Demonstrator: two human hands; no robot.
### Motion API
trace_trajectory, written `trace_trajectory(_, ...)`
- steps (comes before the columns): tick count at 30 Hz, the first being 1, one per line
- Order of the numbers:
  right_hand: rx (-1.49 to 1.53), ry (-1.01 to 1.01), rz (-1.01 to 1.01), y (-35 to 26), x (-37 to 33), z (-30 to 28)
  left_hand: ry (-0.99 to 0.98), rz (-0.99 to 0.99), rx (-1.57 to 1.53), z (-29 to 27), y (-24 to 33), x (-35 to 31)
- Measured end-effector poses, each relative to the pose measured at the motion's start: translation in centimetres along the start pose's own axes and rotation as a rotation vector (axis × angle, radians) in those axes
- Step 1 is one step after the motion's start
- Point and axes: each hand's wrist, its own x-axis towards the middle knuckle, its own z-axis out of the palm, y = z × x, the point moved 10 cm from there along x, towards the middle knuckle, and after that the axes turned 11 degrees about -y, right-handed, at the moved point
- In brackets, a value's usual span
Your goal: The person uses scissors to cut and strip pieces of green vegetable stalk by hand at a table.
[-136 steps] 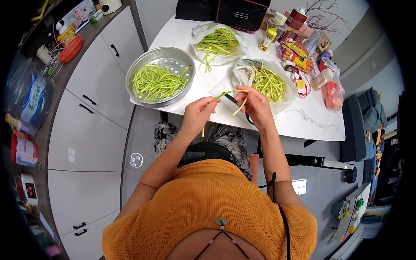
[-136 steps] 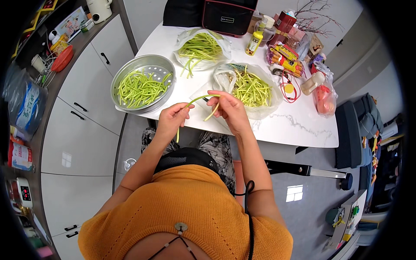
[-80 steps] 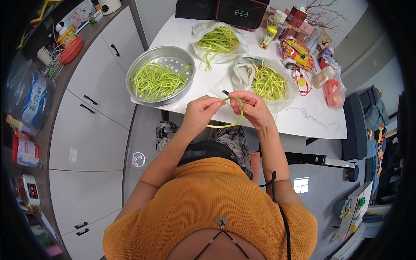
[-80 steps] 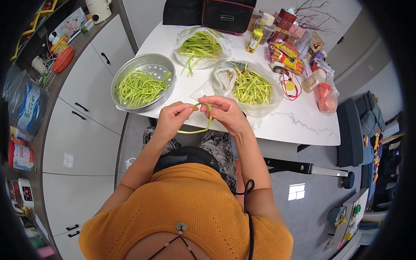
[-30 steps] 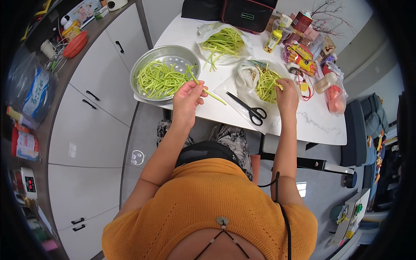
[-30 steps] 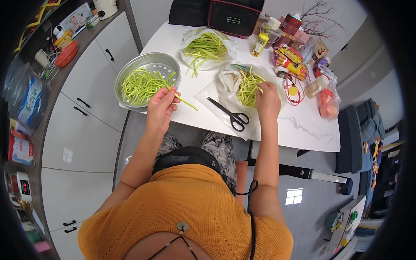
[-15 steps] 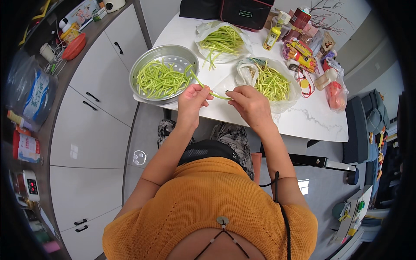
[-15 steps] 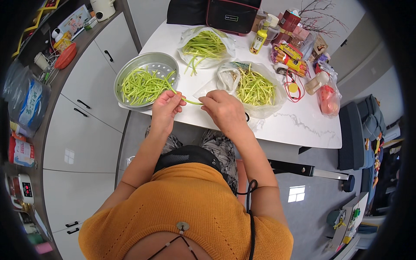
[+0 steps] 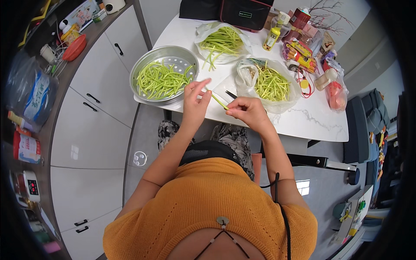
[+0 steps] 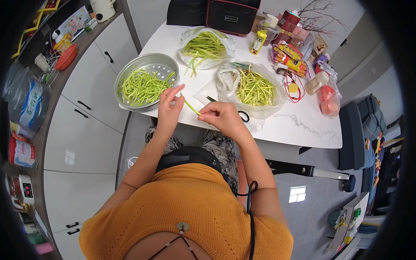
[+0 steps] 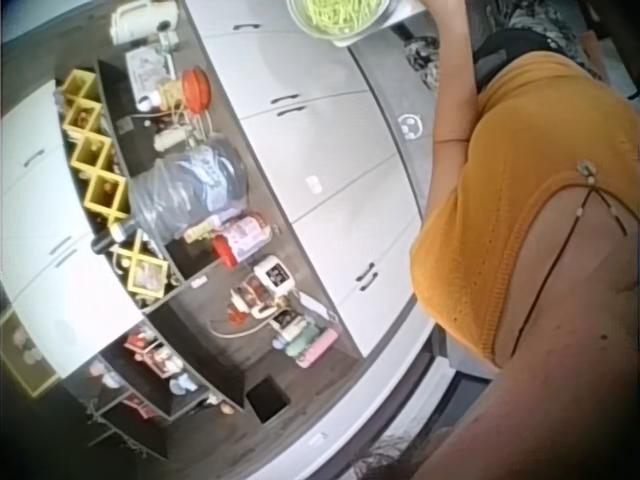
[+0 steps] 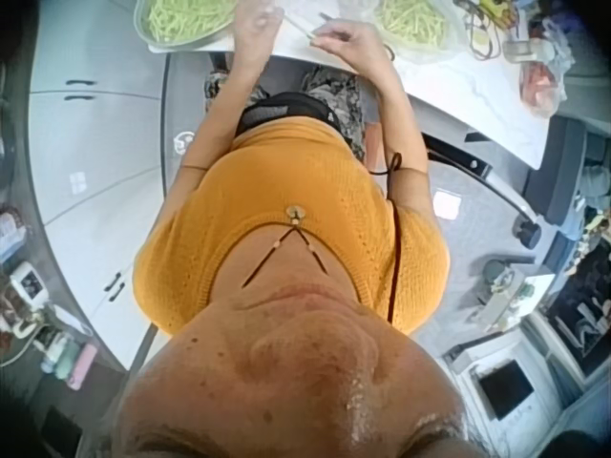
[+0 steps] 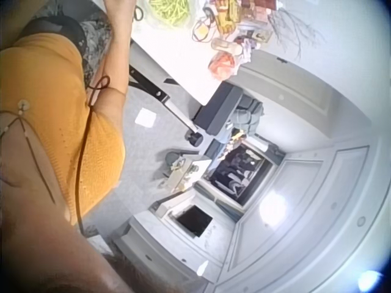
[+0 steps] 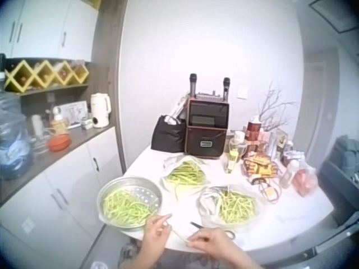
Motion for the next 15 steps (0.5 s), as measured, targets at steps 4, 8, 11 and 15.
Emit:
trace_trajectory(4,0.296,-0.033,-0.001,0.9,-0.3,-0.2,-0.059,0.118,0.129,0.9,1.5,-0.5)
trace_trajectory(8,0.503,-0.049,-0.094,0.9,-0.4,-0.4,-0.181,0.101,0.035,2.7,0.8,-0.9)
trace_trajectory(11,0.558,-0.041,-0.152,1.4,-0.3,-0.8,-0.243,0.102,0.052,4.1,1.3,-1.5)
trace_trajectory(15,0.637,-0.041,-0.212,0.5,-0.1,-0.8,-0.291,0.087,0.065,5.0,1.6,-2.0)
